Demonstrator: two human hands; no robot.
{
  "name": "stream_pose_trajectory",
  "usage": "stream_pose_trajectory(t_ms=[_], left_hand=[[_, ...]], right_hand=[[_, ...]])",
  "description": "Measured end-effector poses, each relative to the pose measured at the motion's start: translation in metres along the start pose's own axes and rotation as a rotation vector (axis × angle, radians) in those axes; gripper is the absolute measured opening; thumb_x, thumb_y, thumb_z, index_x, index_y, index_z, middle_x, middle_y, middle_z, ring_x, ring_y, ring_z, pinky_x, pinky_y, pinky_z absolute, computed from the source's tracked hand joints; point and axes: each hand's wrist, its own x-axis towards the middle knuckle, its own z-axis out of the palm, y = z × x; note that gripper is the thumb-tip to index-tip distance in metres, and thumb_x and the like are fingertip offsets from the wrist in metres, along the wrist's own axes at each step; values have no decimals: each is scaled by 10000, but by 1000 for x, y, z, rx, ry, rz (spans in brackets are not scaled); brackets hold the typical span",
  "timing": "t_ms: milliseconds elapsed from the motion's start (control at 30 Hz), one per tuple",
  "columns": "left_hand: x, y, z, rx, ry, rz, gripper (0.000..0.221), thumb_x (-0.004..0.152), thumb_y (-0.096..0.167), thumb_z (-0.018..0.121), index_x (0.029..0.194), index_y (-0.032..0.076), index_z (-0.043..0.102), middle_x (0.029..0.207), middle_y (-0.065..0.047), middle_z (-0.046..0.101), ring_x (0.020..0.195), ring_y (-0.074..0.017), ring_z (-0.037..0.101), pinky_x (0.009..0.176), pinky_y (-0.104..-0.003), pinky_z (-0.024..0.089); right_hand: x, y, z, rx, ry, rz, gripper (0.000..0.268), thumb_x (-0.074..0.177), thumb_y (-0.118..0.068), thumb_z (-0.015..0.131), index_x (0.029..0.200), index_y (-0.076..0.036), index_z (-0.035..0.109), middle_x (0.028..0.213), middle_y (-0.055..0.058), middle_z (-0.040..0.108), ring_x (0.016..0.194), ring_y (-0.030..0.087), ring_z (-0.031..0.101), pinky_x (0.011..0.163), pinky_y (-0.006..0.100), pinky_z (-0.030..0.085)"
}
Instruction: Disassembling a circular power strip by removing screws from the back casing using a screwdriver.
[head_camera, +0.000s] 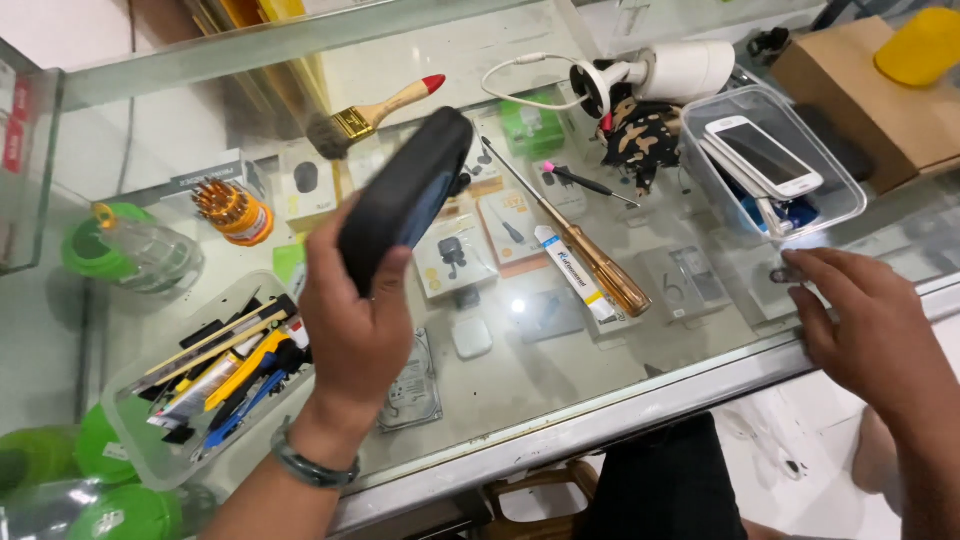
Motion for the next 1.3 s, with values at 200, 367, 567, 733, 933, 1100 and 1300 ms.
stream_pose_trajectory(t_ms=[200, 367, 567, 733, 933, 1100, 1300], left_hand=[[-11, 17, 0, 252, -270, 523, 515, 859, 149, 901, 1289, 32, 642, 1281, -112, 732, 1171, -334, 738, 1054, -437, 599], [-17, 19, 1, 365, -490, 636, 438, 659, 61, 894, 1064, 128, 741, 1213, -7, 733, 1143, -282, 667, 918, -438, 534], [-18, 17, 0, 370, -620, 615, 429, 700, 169, 899, 1078, 145, 698, 1181, -5, 679, 1077, -285, 627, 808, -417, 463], [-15, 10, 0, 336, -669, 529, 441, 737, 265, 911, 1097, 129, 697, 1213, -21, 648, 1114, -278, 612, 931, -437, 414], [-10, -2, 7, 265, -705, 338, 487, 808, 386, 854, 1154, 106, 655, 1327, -114, 584, 1299, -349, 527, 1062, -547, 344], [-17, -8, 8, 165, -763, 147, 571, 864, 373, 794, 1308, 91, 569, 1523, -230, 409, 1497, -485, 311, 1165, -655, 250], [-16, -2, 8, 197, -767, 33, 619, 833, 372, 860, 1323, 137, 562, 1592, -225, 345, 1539, -467, 251, 1104, -746, 216]], right_hand=[[25, -12, -14, -194, -38, -224, 206, 948, -159, 742, 1148, -179, 788, 1100, 73, 779, 966, 260, 729, 848, 385, 582], [25, 4, -3, 538, 83, -135, 213, 1103, 114, 556, 1313, 99, 530, 1395, 280, 560, 1228, 385, 612, 1053, 444, 499], [152, -169, -70, 1081, 46, -705, 340, 1061, -118, 500, 1371, -85, 364, 1091, 245, 739, 881, 243, 852, 666, 261, 739], [141, -203, -22, 1273, 63, -626, 350, 1122, -251, 427, 1411, -113, 285, 941, 237, 654, 699, 237, 731, 651, 279, 650], [112, -186, -23, 1164, -182, -613, 454, 1117, -147, 385, 1527, -287, 250, 1104, 114, 733, 983, 222, 847, 884, 273, 733], [105, -203, -25, 977, -295, -392, 179, 984, -12, 426, 1098, -116, 516, 1011, 80, 796, 906, 156, 834, 746, 203, 643], [112, -195, -16, 1353, -730, 97, 388, 910, -7, 509, 1090, 81, 842, 1100, 205, 789, 656, 132, 607, 502, 191, 425]])
